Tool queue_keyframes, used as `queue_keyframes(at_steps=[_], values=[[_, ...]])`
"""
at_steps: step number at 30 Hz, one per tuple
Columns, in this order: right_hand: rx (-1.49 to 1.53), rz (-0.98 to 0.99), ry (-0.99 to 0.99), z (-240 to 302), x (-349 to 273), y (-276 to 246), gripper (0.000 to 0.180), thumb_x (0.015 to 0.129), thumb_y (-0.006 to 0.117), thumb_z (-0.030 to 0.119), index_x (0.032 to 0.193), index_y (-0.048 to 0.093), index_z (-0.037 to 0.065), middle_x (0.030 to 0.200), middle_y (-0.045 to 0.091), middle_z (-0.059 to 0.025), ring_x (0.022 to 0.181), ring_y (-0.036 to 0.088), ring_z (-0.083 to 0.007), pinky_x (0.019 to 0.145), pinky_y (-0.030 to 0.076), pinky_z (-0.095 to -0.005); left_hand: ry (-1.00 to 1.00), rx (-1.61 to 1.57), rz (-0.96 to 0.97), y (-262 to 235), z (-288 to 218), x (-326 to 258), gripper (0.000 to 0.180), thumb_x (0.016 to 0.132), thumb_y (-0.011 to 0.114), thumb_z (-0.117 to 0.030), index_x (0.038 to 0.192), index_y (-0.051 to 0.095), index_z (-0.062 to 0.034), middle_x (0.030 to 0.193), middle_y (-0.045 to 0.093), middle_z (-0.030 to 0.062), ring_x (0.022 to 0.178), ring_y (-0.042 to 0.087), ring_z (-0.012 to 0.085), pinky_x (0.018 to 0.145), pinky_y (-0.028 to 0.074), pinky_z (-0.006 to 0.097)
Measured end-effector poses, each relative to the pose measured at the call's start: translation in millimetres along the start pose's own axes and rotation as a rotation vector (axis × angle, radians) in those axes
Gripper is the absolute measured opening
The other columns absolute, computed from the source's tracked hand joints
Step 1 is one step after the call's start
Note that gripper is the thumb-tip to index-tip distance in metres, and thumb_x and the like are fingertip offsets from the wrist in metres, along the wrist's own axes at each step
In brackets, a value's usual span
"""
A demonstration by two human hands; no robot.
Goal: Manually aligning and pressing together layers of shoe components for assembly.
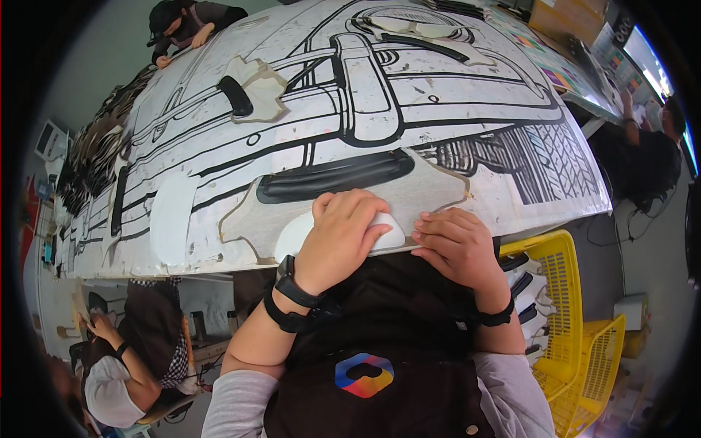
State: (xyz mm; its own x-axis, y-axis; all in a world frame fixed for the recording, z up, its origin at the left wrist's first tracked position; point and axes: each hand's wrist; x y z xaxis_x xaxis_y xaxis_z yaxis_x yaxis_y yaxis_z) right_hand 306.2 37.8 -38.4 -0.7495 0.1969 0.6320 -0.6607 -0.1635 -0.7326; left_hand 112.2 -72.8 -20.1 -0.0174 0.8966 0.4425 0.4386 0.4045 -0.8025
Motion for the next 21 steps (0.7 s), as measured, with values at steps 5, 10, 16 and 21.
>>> queue_keyframes(at_steps=[5, 10, 16, 21], values=[[-0.022, -0.013, 0.001, -0.2, 0.1, 1.1, 0.016, 0.07, 0.072, 0.019, 0.081, 0.067, 0.009, 0.089, 0.065, -0.0009, 0.09, 0.062, -0.0185, 0.078, 0.048, -0.0323, 0.013, -0.017, 0.016, 0.3, 1.2, -0.4, 0.02, 0.082, 0.062, -0.02, 0.099, 0.057, -0.0113, 0.098, 0.056, 0.0034, 0.098, 0.05, 0.0236, 0.092, 0.028, 0.036], [-0.03, -0.003, 0.002, 0.9, 1.5, 1.3, 0.018, 0.07, 0.072, 0.019, 0.084, 0.066, 0.009, 0.089, 0.065, -0.0014, 0.089, 0.062, -0.0193, 0.078, 0.048, -0.0326, 0.034, 0.044, -0.062, 1.8, -0.9, -1.3, 0.021, 0.08, 0.063, -0.017, 0.099, 0.057, -0.0094, 0.098, 0.054, 0.009, 0.097, 0.049, 0.0274, 0.09, 0.032, 0.038], [-0.074, 0.038, 0.075, 11.8, 2.9, -1.5, 0.034, 0.071, 0.071, 0.021, 0.101, 0.062, 0.01, 0.097, 0.061, -0.0051, 0.089, 0.058, -0.0234, 0.081, 0.047, -0.0352, -0.193, -0.399, -0.553, -16.0, 7.0, -26.0, 0.018, 0.079, 0.063, -0.007, 0.096, 0.06, -0.0034, 0.093, 0.055, 0.0126, 0.088, 0.054, 0.0296, 0.081, 0.042, 0.034], [-0.179, 0.094, 0.121, 33.2, 7.6, -2.2, 0.04, 0.074, 0.068, 0.028, 0.111, 0.061, 0.016, 0.111, 0.055, -0.0046, 0.099, 0.053, -0.024, 0.09, 0.041, -0.0406, -0.024, -0.084, -0.381, -48.6, 4.0, -45.6, 0.018, 0.078, 0.063, -0.007, 0.095, 0.062, -0.0023, 0.093, 0.061, 0.0125, 0.08, 0.058, 0.0293, 0.074, 0.046, 0.035]])
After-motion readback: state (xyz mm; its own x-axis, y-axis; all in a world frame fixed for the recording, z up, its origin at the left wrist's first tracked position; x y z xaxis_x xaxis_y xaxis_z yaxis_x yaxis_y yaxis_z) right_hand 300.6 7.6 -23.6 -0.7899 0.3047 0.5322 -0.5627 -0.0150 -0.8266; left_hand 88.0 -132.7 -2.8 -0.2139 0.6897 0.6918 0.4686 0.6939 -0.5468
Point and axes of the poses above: each hand's wrist, its own x-axis towards the middle knuckle, its own y-axis out of the palm, z = x × y
